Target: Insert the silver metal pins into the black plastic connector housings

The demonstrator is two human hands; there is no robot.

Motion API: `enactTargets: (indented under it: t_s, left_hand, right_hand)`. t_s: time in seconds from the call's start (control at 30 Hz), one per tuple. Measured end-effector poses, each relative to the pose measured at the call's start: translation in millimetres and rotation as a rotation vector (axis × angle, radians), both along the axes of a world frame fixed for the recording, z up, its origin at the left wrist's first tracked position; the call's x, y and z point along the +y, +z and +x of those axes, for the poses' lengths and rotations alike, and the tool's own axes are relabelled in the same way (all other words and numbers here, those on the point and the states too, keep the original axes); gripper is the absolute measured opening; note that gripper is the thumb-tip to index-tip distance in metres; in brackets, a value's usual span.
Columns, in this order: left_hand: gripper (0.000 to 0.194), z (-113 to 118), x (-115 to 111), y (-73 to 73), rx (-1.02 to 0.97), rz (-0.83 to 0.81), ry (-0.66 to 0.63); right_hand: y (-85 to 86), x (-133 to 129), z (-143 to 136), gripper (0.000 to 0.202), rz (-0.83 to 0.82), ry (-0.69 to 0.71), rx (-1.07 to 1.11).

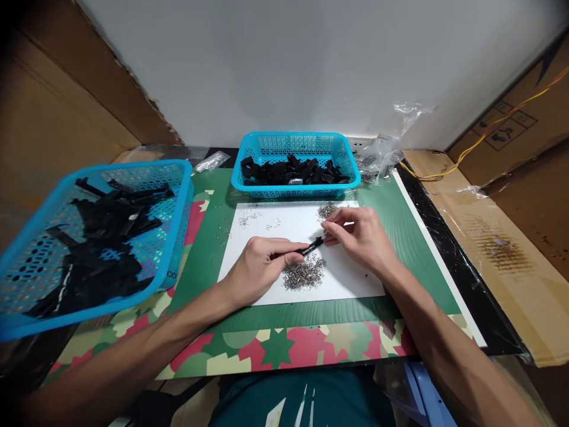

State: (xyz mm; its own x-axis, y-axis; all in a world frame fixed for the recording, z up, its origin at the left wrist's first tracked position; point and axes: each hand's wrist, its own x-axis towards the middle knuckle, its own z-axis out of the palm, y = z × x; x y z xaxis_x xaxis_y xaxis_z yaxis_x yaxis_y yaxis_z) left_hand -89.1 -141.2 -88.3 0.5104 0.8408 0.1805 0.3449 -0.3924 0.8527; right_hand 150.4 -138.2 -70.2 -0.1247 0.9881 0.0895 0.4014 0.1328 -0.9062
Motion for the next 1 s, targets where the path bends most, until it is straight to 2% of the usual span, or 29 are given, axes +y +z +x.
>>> enactTargets:
  t_s: [0.2, 0.33, 0.5, 0.6, 0.7, 0.8, 0.87, 0.93, 1.0]
  left_hand:
    - [0.024, -3.0, 0.4, -2.1, -0.011, -0.066, -0.045]
    - [0.023, -5.2, 0.9, 4.6, 0.019, -0.102, -0.030]
    - [0.020, -9.9, 1.7, 17.3, 0.099, -0.079, -0.052]
    - [0.021, -11.4, 5.8, 25.6, 0.099, -0.027, -0.001]
    - [0.025, -13.4, 19.6, 41.2, 0.062, 0.070, 0.106]
    - [0.026, -18.8, 47.1, 66.3, 0.099, 0.220, 0.246]
    - [0.025, -23.9, 69.9, 85.8, 0.209, 0.317, 0.334]
    - [0.025, -28.4, 92.0, 103.9, 0.434, 0.343, 0.448]
    - [0.022, -30.6, 111.4, 117.2, 0.515, 0.337, 0.471]
  right_hand:
    - [0.8, -0.6, -3.3, 0.031, 0.022, 0.022, -0.110]
    - [0.4, -0.7, -8.8, 0.027, 0.044, 0.027, -0.108]
    - [-6.3, 7.1, -5.2, 0.031, 0.134, -0.101, 0.045]
    - [-11.5, 15.6, 3.1, 0.031, 0.214, -0.175, -0.042]
    - [-15.7, 20.5, 8.9, 0.034, 0.269, -0.141, -0.161]
    - [-20.1, 22.1, 10.1, 0.035, 0.232, -0.051, -0.285]
    - [-22.5, 22.5, 9.8, 0.032, 0.180, 0.044, -0.364]
    - [-23.0, 22.2, 9.6, 0.027, 0.144, 0.120, -0.385]
    - [-20.9, 21.3, 9.8, 0.023, 0.127, 0.146, -0.362]
